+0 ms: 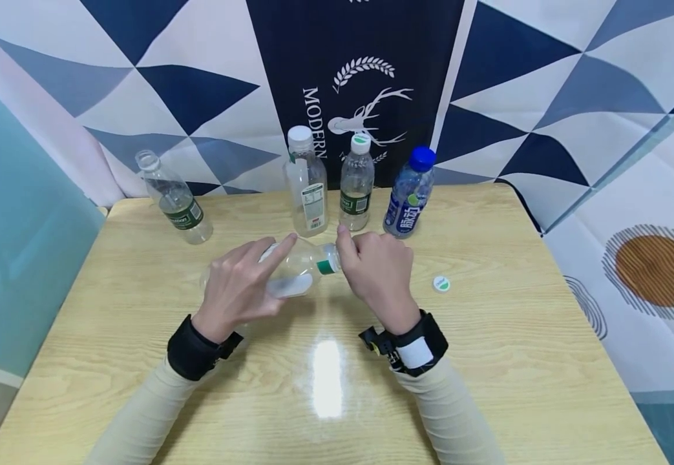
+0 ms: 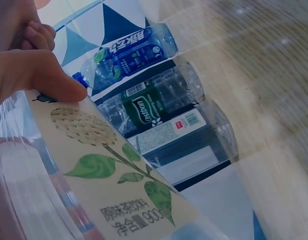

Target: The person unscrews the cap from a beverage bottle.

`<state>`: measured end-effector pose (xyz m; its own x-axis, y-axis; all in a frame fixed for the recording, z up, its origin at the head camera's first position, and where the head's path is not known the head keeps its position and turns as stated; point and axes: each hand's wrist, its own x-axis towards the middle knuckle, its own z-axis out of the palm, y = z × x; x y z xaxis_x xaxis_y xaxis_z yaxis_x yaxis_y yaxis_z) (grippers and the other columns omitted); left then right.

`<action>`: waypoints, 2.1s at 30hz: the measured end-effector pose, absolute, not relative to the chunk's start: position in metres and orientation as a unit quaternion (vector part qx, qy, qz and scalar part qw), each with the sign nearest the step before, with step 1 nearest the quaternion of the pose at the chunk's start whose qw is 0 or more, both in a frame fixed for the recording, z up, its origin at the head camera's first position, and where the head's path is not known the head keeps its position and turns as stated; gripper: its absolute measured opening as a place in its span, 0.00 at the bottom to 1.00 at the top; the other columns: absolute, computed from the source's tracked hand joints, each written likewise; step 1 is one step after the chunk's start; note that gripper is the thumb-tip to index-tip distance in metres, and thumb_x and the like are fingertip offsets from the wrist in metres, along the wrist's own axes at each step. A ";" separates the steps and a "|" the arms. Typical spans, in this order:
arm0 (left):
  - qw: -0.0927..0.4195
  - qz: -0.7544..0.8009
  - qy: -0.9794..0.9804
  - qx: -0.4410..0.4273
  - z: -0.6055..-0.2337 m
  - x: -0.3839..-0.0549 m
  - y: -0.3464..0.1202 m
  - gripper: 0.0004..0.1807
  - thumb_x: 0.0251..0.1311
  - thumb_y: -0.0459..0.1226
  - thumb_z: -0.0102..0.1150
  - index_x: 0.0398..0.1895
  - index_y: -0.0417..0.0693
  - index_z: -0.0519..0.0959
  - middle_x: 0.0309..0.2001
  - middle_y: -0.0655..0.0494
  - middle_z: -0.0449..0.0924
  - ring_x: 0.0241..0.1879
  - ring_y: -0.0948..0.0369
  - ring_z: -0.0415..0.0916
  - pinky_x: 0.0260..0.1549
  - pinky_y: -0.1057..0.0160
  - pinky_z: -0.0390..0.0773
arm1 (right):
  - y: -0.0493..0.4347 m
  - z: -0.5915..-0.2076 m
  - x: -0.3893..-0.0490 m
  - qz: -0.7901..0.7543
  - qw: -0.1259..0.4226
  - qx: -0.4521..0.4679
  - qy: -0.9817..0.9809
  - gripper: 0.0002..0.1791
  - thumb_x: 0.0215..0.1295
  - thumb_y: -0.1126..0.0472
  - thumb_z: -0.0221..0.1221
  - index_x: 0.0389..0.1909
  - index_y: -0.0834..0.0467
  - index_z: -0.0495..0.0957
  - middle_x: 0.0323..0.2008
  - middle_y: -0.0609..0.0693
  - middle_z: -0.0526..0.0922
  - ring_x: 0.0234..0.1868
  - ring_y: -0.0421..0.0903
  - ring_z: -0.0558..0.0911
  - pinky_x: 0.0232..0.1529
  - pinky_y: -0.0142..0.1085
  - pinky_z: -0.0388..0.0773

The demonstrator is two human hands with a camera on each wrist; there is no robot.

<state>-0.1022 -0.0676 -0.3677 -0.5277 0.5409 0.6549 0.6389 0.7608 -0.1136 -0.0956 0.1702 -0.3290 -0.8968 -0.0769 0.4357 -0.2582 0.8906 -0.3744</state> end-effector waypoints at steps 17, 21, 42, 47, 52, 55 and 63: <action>0.310 -0.147 -0.874 -0.345 -0.366 -0.095 -0.067 0.51 0.27 0.57 0.61 0.67 0.57 0.69 0.38 0.51 0.78 0.22 0.59 0.72 0.14 0.62 0.71 | 0.168 -0.339 -0.099 0.312 0.346 0.194 -0.863 0.26 0.64 0.54 0.42 0.03 0.47 0.55 0.04 0.39 0.55 0.06 0.38 0.52 0.08 0.34 0.47; 0.314 -0.150 -0.872 -0.345 -0.365 -0.096 -0.067 0.50 0.28 0.58 0.60 0.66 0.57 0.70 0.38 0.52 0.78 0.21 0.59 0.72 0.13 0.61 0.71 | 0.170 -0.335 -0.099 0.283 0.346 0.202 -0.872 0.25 0.63 0.53 0.41 0.04 0.46 0.55 0.05 0.40 0.55 0.07 0.39 0.53 0.09 0.35 0.47; 0.329 -0.074 -0.878 -0.340 -0.365 -0.096 -0.070 0.47 0.31 0.56 0.55 0.65 0.56 0.70 0.42 0.46 0.79 0.25 0.53 0.75 0.16 0.58 0.75 | 0.174 -0.323 -0.091 0.228 0.159 0.080 -0.957 0.39 0.72 0.35 0.32 0.03 0.51 0.60 0.07 0.45 0.61 0.11 0.46 0.66 0.12 0.40 0.62; 0.325 -0.083 -0.879 -0.340 -0.366 -0.097 -0.071 0.49 0.29 0.58 0.58 0.65 0.56 0.70 0.42 0.46 0.79 0.25 0.53 0.76 0.16 0.57 0.76 | 0.172 -0.327 -0.092 0.243 0.216 0.122 -0.938 0.36 0.73 0.41 0.36 0.03 0.50 0.57 0.05 0.42 0.57 0.09 0.44 0.61 0.10 0.38 0.57; 0.322 -0.103 -0.879 -0.337 -0.365 -0.097 -0.072 0.51 0.26 0.57 0.61 0.67 0.57 0.69 0.41 0.47 0.79 0.24 0.54 0.76 0.14 0.59 0.73 | 0.172 -0.330 -0.094 0.239 0.264 0.163 -0.920 0.33 0.73 0.45 0.38 0.04 0.48 0.56 0.05 0.40 0.55 0.09 0.42 0.59 0.09 0.37 0.54; 0.321 -0.112 -0.878 -0.336 -0.364 -0.097 -0.071 0.51 0.26 0.57 0.60 0.67 0.57 0.69 0.40 0.49 0.79 0.23 0.55 0.75 0.12 0.60 0.71 | 0.173 -0.330 -0.096 0.235 0.276 0.178 -0.915 0.31 0.72 0.47 0.40 0.05 0.48 0.56 0.06 0.40 0.55 0.09 0.42 0.58 0.09 0.37 0.53; 0.321 -0.112 -0.876 -0.343 -0.365 -0.098 -0.071 0.50 0.27 0.57 0.58 0.66 0.56 0.69 0.39 0.49 0.79 0.22 0.56 0.73 0.12 0.61 0.70 | 0.175 -0.326 -0.092 0.226 0.241 0.145 -0.933 0.34 0.73 0.41 0.37 0.05 0.48 0.60 0.07 0.42 0.60 0.11 0.44 0.64 0.12 0.38 0.60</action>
